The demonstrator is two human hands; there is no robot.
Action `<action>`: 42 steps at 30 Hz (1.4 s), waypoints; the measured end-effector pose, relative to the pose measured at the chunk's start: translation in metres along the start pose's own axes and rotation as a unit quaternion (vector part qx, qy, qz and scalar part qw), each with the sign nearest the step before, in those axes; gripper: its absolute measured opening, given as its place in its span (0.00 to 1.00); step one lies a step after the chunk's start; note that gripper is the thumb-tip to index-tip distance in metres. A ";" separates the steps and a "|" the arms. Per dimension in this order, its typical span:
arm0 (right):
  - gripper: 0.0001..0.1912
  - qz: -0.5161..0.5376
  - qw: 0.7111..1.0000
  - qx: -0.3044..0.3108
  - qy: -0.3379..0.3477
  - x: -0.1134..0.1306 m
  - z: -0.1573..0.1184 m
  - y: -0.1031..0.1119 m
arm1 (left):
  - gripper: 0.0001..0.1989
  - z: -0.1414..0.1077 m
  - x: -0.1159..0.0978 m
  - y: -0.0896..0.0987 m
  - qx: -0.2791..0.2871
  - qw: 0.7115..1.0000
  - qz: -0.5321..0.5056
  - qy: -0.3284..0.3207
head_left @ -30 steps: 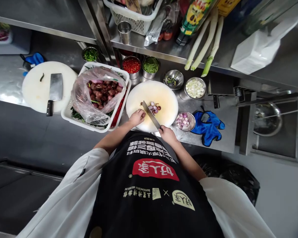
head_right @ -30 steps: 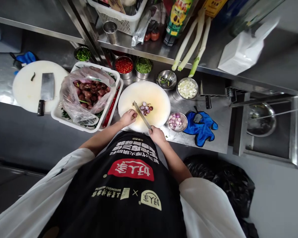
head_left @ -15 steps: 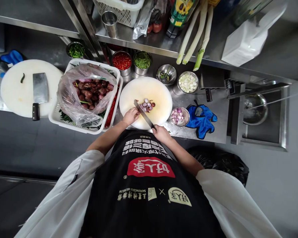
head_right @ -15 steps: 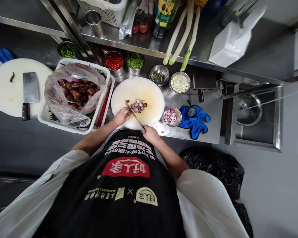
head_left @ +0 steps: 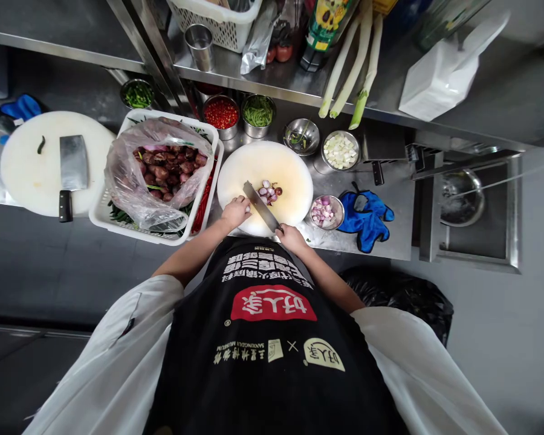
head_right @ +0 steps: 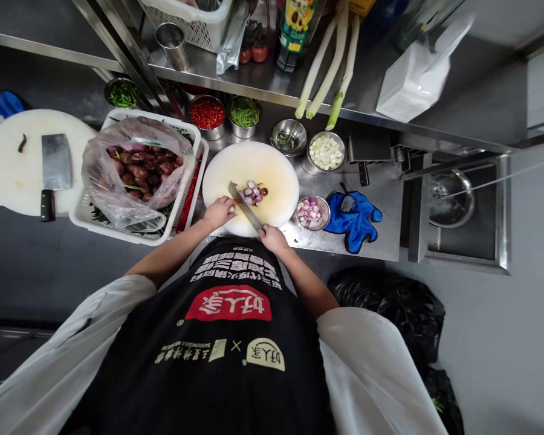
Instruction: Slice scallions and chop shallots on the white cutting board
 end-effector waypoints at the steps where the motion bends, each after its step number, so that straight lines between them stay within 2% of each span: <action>1: 0.16 0.003 1.000 -0.002 0.000 -0.004 -0.001 -0.001 | 0.16 -0.001 0.001 0.002 0.005 1.000 0.007 0.002; 4: 0.15 0.017 1.000 -0.011 0.002 -0.007 -0.001 -0.001 | 0.14 -0.004 0.007 0.003 0.016 1.000 -0.006 0.022; 7: 0.15 0.035 0.999 -0.020 0.004 -0.007 -0.003 0.000 | 0.15 0.000 0.014 0.005 -0.008 0.996 -0.081 0.032; 11: 0.15 0.042 0.999 -0.023 -0.008 -0.010 -0.004 0.001 | 0.21 0.005 0.018 0.006 -0.039 0.982 -0.182 -0.006; 16: 0.15 0.027 0.999 -0.022 -0.008 -0.010 -0.005 -0.002 | 0.16 -0.003 0.013 0.003 -0.056 0.988 -0.121 -0.072; 20: 0.16 0.019 1.000 -0.014 -0.006 -0.009 -0.009 -0.004 | 0.16 -0.009 0.013 -0.001 -0.090 0.990 -0.099 -0.047; 24: 0.17 0.007 1.000 -0.009 -0.006 -0.010 -0.015 0.000 | 0.10 -0.009 0.011 -0.002 -0.108 0.986 -0.116 -0.040; 30: 0.18 -0.017 1.000 -0.024 -0.005 0.001 -0.027 0.014 | 0.10 -0.012 0.009 -0.001 -0.086 0.985 -0.118 -0.096; 37: 0.18 -0.024 1.000 -0.013 0.002 0.025 -0.034 0.025 | 0.09 -0.007 0.011 -0.005 -0.074 0.989 -0.092 -0.083; 42: 0.18 -0.020 1.000 -0.005 0.007 0.031 -0.031 0.025 | 0.07 -0.003 0.008 -0.004 -0.050 0.991 -0.081 -0.090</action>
Point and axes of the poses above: each hand's wrist, its own z-axis towards the middle knuckle, its own y-axis out of the back of the hand, x = y × z, the point moved 7 cm from there along z, towards the middle knuckle, and after that the axes turned 5 degrees about -z, right-handed, at the moved point
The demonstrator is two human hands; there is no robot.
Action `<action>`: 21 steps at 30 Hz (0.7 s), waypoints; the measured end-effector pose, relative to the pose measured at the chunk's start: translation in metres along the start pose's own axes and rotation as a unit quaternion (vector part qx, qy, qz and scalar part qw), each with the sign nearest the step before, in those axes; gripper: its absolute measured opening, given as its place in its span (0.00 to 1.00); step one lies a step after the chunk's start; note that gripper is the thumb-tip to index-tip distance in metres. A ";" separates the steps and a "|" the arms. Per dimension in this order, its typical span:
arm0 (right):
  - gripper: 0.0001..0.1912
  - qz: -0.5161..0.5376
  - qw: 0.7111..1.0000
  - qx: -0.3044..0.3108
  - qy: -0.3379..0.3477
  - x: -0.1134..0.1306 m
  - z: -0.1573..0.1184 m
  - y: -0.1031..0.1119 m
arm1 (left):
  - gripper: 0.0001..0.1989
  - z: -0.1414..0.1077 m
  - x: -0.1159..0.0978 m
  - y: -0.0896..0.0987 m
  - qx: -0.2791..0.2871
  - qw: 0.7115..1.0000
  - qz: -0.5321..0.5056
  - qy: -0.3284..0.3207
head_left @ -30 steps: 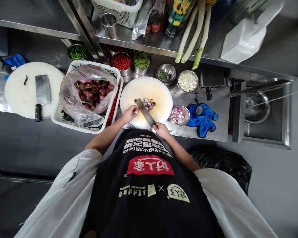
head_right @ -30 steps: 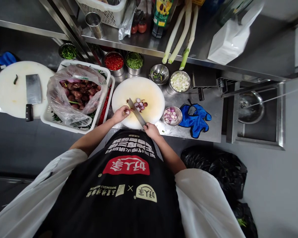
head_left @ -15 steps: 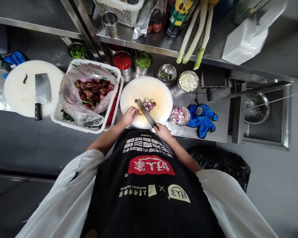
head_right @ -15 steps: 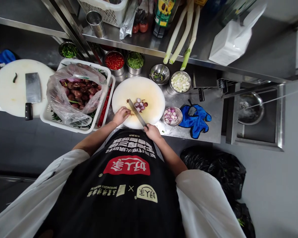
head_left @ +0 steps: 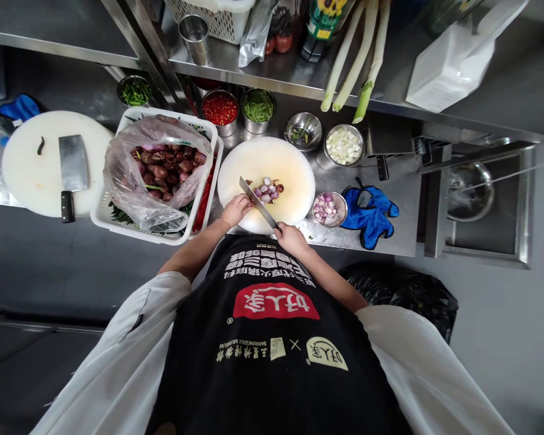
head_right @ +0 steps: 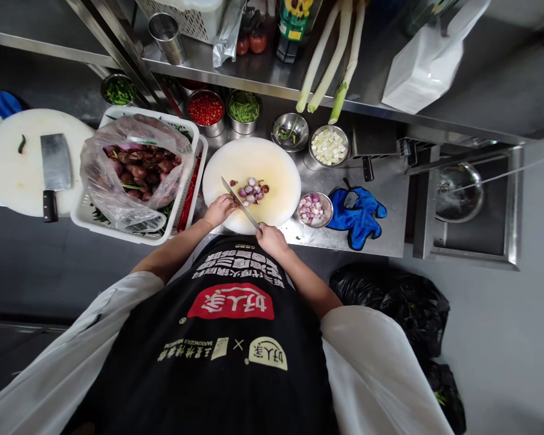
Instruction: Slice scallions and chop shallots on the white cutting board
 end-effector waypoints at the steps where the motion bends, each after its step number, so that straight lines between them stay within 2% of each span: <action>1: 0.18 0.001 1.000 0.002 0.001 -0.001 0.000 -0.001 | 0.07 0.000 0.000 0.000 0.003 1.000 0.001 0.000; 7: 0.17 -0.006 1.000 0.014 0.001 -0.009 0.001 -0.003 | 0.08 0.001 0.000 0.000 0.004 1.000 -0.005 -0.003; 11: 0.17 0.000 1.000 0.008 0.024 0.009 0.028 -0.001 | 0.08 0.001 0.001 0.000 0.005 1.000 -0.015 0.000; 15: 0.17 0.000 1.000 0.009 0.018 0.022 0.053 -0.008 | 0.05 -0.002 0.002 0.003 -0.010 1.000 -0.025 0.007; 17: 0.17 0.008 1.000 0.011 0.019 0.017 0.053 -0.014 | 0.06 -0.008 0.006 0.005 -0.030 0.999 -0.027 0.027; 21: 0.18 0.025 0.999 0.018 0.009 -0.012 0.036 -0.025 | 0.13 -0.023 0.013 0.009 -0.058 0.996 -0.015 0.064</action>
Point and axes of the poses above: each hand's wrist, its own z-axis towards the middle knuckle, its own y-axis out of the back of the hand, x = y × z, the point moved 7 cm from there along z, towards the middle knuckle, and after that the axes turned 5 degrees about -z, right-handed, at the moved point
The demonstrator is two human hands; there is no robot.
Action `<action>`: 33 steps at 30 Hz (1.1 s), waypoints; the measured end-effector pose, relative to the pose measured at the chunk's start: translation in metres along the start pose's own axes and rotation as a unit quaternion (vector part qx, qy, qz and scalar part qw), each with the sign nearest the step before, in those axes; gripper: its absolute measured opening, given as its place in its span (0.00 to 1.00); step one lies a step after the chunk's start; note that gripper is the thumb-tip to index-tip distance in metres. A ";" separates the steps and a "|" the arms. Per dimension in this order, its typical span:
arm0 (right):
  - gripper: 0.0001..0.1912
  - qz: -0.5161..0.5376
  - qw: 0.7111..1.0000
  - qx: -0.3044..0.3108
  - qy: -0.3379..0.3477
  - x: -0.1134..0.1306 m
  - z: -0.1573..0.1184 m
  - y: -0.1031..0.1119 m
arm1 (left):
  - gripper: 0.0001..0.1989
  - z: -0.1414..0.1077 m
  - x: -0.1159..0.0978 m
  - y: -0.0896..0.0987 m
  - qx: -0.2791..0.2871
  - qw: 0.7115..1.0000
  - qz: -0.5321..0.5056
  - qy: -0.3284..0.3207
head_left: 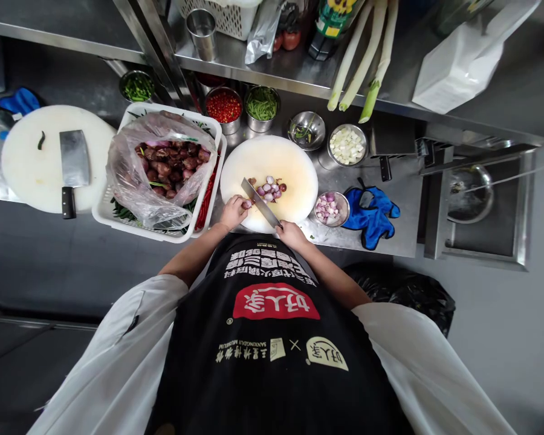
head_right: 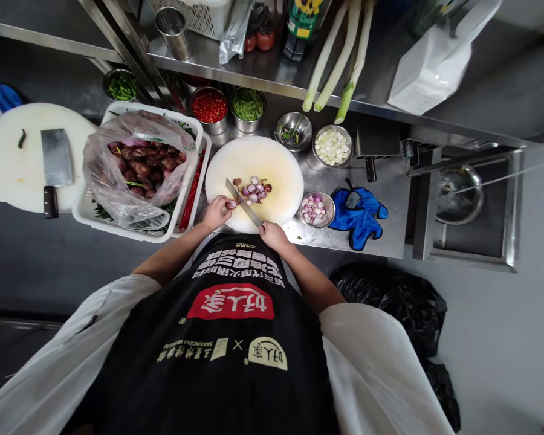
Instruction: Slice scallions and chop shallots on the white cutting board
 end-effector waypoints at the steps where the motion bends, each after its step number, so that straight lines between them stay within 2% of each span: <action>1: 0.17 0.002 1.000 0.000 -0.001 -0.006 -0.005 0.000 | 0.12 -0.002 0.001 0.000 -0.003 1.000 0.000 0.004; 5: 0.18 -0.020 0.999 -0.016 -0.019 -0.014 -0.019 0.009 | 0.10 0.002 0.001 -0.003 0.005 1.000 -0.007 -0.003; 10: 0.19 -0.054 0.998 -0.022 -0.005 0.005 -0.036 0.027 | 0.10 0.012 -0.003 -0.009 0.038 0.998 0.044 -0.020; 14: 0.17 -0.056 0.998 -0.006 0.015 0.012 -0.043 0.030 | 0.11 0.012 -0.005 -0.011 0.059 0.996 0.047 -0.045; 17: 0.16 -0.050 0.999 0.001 0.014 0.015 -0.034 0.022 | 0.11 0.010 -0.004 -0.010 0.056 0.996 0.038 -0.051; 23: 0.16 -0.024 1.000 0.006 0.012 0.024 0.004 0.006 | 0.11 0.011 -0.011 -0.010 0.047 0.998 0.026 -0.036; 26: 0.16 -0.017 0.999 -0.004 0.037 0.013 0.000 0.009 | 0.11 0.008 -0.025 -0.001 0.054 0.998 0.035 -0.008; 28: 0.16 -0.028 0.999 -0.027 0.036 -0.003 -0.011 0.014 | 0.11 0.001 -0.040 0.016 0.076 0.996 0.037 -0.016; 29: 0.16 -0.036 0.998 -0.035 0.034 -0.011 -0.017 0.017 | 0.11 -0.003 -0.049 0.030 0.079 0.996 0.033 -0.031; 31: 0.17 -0.044 0.997 -0.048 0.049 -0.024 -0.026 0.020 | 0.10 -0.012 -0.064 0.076 0.047 0.997 0.031 -0.060; 33: 0.17 -0.046 0.994 -0.045 0.090 -0.027 -0.031 0.021 | 0.12 -0.017 -0.067 0.140 -0.033 0.997 0.056 -0.051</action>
Point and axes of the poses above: each hand's wrist, its own z-axis towards the middle knuckle, its own y-axis out of the back of the hand, x = y × z, the point moved 7 cm from there along z, towards the middle knuckle, and after that the axes turned 5 degrees about -z, right-handed, at the moved point
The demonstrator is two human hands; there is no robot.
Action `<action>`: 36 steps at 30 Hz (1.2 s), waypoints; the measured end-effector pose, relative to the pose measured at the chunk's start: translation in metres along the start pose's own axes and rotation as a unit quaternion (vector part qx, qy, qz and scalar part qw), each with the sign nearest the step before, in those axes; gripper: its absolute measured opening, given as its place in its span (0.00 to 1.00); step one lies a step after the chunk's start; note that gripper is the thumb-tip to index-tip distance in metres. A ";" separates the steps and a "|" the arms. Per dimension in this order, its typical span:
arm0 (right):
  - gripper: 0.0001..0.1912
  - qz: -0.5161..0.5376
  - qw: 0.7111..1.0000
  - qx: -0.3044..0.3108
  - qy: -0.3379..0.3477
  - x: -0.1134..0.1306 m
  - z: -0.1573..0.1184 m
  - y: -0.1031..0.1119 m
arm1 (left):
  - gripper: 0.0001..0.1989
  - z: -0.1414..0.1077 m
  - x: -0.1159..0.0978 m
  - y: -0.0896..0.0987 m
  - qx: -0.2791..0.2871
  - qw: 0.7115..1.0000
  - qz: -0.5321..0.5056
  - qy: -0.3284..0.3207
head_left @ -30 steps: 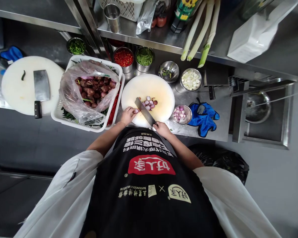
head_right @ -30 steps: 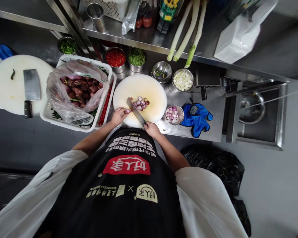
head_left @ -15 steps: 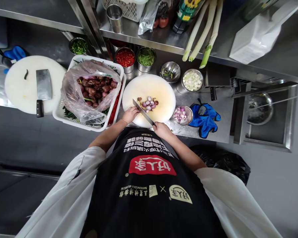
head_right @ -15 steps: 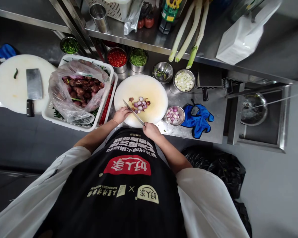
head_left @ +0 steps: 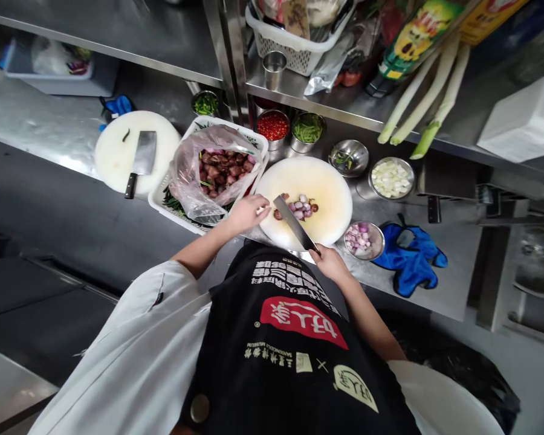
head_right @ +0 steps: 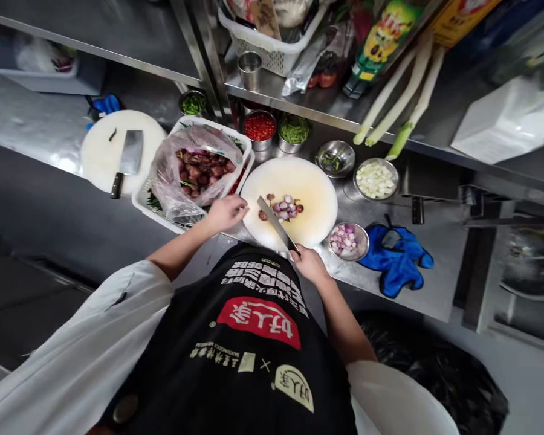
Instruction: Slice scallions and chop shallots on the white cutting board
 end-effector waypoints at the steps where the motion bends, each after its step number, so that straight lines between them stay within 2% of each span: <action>1: 0.17 -0.001 1.000 0.004 0.021 0.001 -0.001 0.000 | 0.13 0.000 0.009 0.032 -0.039 0.998 0.029 0.030; 3: 0.16 -0.006 0.999 0.017 0.046 0.005 0.002 -0.003 | 0.14 0.003 0.037 0.086 -0.079 0.985 0.101 0.115; 5: 0.15 -0.008 0.999 0.030 0.045 0.007 0.007 -0.007 | 0.15 0.009 0.070 0.116 -0.062 0.966 0.163 0.191; 7: 0.15 0.000 0.999 0.036 0.032 0.006 0.012 -0.010 | 0.17 0.015 0.100 0.125 -0.021 0.951 0.196 0.237; 9: 0.15 0.012 0.999 0.032 0.016 0.002 0.018 -0.013 | 0.17 0.018 0.116 0.125 0.003 0.948 0.202 0.244; 10: 0.15 0.020 0.999 0.024 0.008 -0.001 0.020 -0.014 | 0.18 0.017 0.117 0.126 -0.002 0.951 0.201 0.237; 12: 0.14 0.038 0.999 0.004 -0.008 -0.008 0.024 -0.014 | 0.17 0.013 0.106 0.130 -0.046 0.958 0.192 0.207; 14: 0.14 0.052 0.998 -0.015 -0.026 -0.013 0.027 -0.014 | 0.16 0.006 0.080 0.131 -0.097 0.967 0.167 0.164; 15: 0.13 0.059 0.997 -0.021 -0.034 -0.015 0.029 -0.015 | 0.16 0.002 0.063 0.126 -0.110 0.974 0.146 0.136; 17: 0.13 0.076 0.996 -0.022 -0.045 -0.015 0.031 -0.017 | 0.14 0.001 0.026 0.096 -0.086 0.990 0.093 0.067; 20: 0.13 0.116 0.991 -0.004 -0.059 -0.012 0.032 -0.023 | 0.12 0.008 -0.017 0.011 0.040 0.999 0.031 -0.016; 21: 0.14 0.127 0.990 0.003 -0.062 -0.010 0.032 -0.024 | 0.11 0.012 -0.022 -0.019 0.074 0.997 0.025 -0.017; 23: 0.14 0.137 0.988 0.009 -0.069 -0.007 0.030 -0.025 | 0.11 0.022 -0.019 -0.074 0.124 0.992 0.025 0.007; 25: 0.14 0.132 0.988 0.010 -0.074 -0.004 0.027 -0.023 | 0.13 0.029 -0.005 -0.113 0.133 0.990 0.026 0.038; 27: 0.15 0.120 0.990 0.014 -0.080 0.000 0.023 -0.020 | 0.14 0.032 0.009 -0.137 0.116 0.992 0.011 0.052; 29: 0.15 0.099 0.992 0.016 -0.083 0.005 0.018 -0.016 | 0.13 0.030 0.020 -0.150 0.095 0.994 -0.012 0.044; 36: 0.17 0.010 0.995 0.005 -0.103 0.021 0.003 -0.002 | 0.07 0.024 0.032 -0.165 0.047 0.996 -0.063 -0.034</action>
Point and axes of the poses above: each hand's wrist, its own z-axis towards the middle knuckle, its own y-axis out of the back of the hand, x = y × z, the point moved 7 cm from there along z, towards the middle knuckle, and after that the axes turned 5 degrees about -z, right-handed, at the moved point
